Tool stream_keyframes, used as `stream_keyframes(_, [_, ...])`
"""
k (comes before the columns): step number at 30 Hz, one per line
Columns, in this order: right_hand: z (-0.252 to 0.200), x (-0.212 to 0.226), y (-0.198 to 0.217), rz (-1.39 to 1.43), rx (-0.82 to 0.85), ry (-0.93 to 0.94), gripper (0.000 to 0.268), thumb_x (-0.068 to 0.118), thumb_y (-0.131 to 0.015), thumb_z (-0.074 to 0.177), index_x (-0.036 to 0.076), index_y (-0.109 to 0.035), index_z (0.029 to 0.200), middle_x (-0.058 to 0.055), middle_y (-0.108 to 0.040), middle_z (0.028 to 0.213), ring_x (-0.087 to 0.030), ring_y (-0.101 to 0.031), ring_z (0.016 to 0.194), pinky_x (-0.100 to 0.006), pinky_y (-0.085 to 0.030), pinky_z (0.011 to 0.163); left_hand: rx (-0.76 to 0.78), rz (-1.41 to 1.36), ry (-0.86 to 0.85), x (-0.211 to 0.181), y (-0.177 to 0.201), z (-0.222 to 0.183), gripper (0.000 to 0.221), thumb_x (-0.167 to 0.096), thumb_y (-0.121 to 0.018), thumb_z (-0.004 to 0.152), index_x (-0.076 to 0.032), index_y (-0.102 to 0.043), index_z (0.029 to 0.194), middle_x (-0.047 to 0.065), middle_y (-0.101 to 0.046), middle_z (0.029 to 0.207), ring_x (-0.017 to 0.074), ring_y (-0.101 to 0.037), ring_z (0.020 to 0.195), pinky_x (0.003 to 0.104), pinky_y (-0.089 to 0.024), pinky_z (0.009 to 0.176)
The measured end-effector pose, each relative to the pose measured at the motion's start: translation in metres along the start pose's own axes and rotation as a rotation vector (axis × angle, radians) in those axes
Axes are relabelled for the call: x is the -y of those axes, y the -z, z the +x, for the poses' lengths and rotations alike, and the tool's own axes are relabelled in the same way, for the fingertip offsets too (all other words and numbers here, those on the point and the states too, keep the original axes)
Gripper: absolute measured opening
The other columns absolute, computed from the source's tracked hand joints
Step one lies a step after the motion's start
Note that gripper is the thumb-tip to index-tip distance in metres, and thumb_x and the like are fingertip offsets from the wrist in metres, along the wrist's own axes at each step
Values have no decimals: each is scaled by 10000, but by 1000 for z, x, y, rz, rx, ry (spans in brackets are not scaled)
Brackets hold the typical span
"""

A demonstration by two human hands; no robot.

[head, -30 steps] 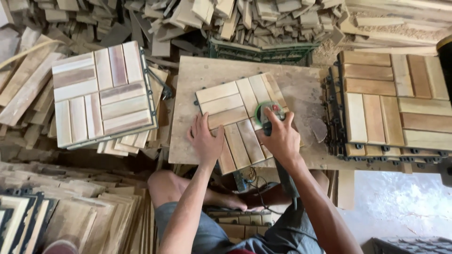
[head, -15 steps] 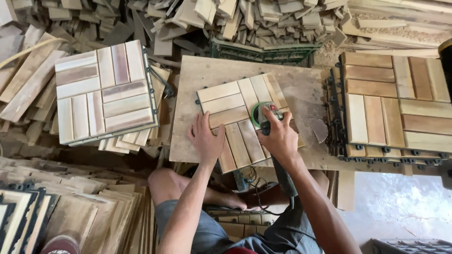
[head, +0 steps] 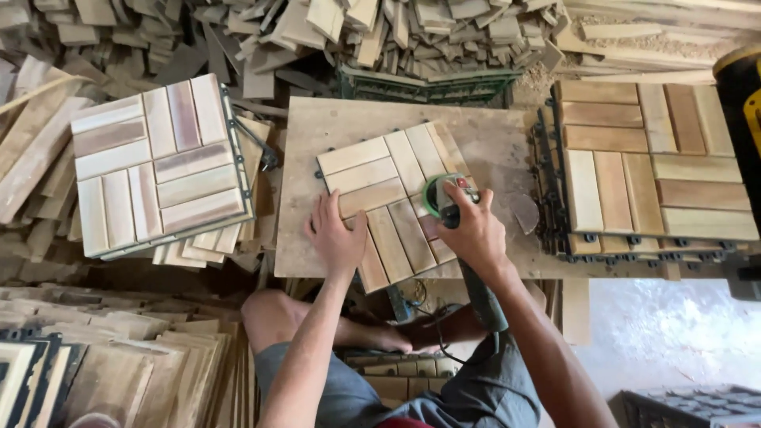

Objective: Sanding the surface of decorative wooden tiles using a handheld orbital sander in a workshop.

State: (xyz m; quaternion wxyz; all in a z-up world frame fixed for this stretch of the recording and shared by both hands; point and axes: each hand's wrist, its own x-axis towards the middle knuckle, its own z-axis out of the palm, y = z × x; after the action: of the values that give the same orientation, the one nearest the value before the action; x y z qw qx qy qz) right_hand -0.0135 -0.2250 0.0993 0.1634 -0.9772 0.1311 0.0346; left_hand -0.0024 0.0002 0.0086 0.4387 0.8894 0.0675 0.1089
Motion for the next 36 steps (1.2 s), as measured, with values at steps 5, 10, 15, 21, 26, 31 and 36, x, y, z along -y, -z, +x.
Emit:
stream_keyframes(5, [7, -1, -4, 22, -27, 17, 709, 333, -772, 732, 411, -535, 1395, -149, -433, 1313, -545, -692, 959, -595, -578, 879, -23, 2, -11, 5, -4, -2, 624, -411, -601, 969, -116, -453, 1499, 237, -434, 1552, 400, -331, 1489, 600, -122, 1175])
stream_keyframes(10, [4, 13, -3, 56, 30, 72, 759, 403, -793, 688, 458, -521, 1395, -122, -455, 1307, -519, -699, 969, -585, -574, 892, -23, 6, -12, -2, 0, 0, 607, -395, -611, 963, -124, -466, 1487, 237, -445, 1541, 400, -339, 1483, 589, -126, 1170])
stream_keyframes(15, [13, 16, -5, 32, 1, 46, 773, 368, -758, 684, 467, -492, 1403, -116, -440, 1296, -527, -699, 943, -580, -578, 891, -12, 6, -3, -3, 0, 0, 605, -381, -619, 979, -131, -448, 1503, 236, -421, 1556, 397, -317, 1497, 585, -128, 1178])
stream_keyframes(21, [30, -12, -10, 9, -17, 1, 768, 367, -765, 692, 465, -499, 1406, -101, -443, 1308, -515, -705, 950, -572, -583, 892, 9, 6, 11, 2, -1, 0, 623, -399, -607, 978, -137, -430, 1514, 225, -387, 1587, 395, -294, 1507, 587, -105, 1183])
stream_keyframes(26, [36, -19, -2, 29, -30, -2, 756, 374, -757, 705, 447, -500, 1413, -137, -455, 1304, -536, -694, 949, -595, -571, 888, -49, 45, -17, 15, -14, 2, 632, -401, -636, 942, -140, -462, 1491, 210, -436, 1559, 379, -342, 1486, 574, -139, 1172])
stream_keyframes(31, [39, -25, 0, 39, -61, -4, 773, 361, -758, 700, 416, -498, 1425, -151, -453, 1294, -551, -689, 940, -607, -571, 872, -106, 94, -39, 23, -23, 2, 650, -399, -669, 899, -159, -478, 1472, 190, -471, 1541, 364, -380, 1470, 566, -173, 1164])
stream_keyframes(36, [45, -37, 5, 31, -50, -61, 771, 390, -750, 719, 442, -481, 1440, -151, -446, 1299, -544, -684, 974, -598, -559, 901, -132, 69, -54, 19, -21, 2, 635, -371, -673, 893, -153, -500, 1464, 190, -494, 1524, 377, -408, 1448, 571, -188, 1151])
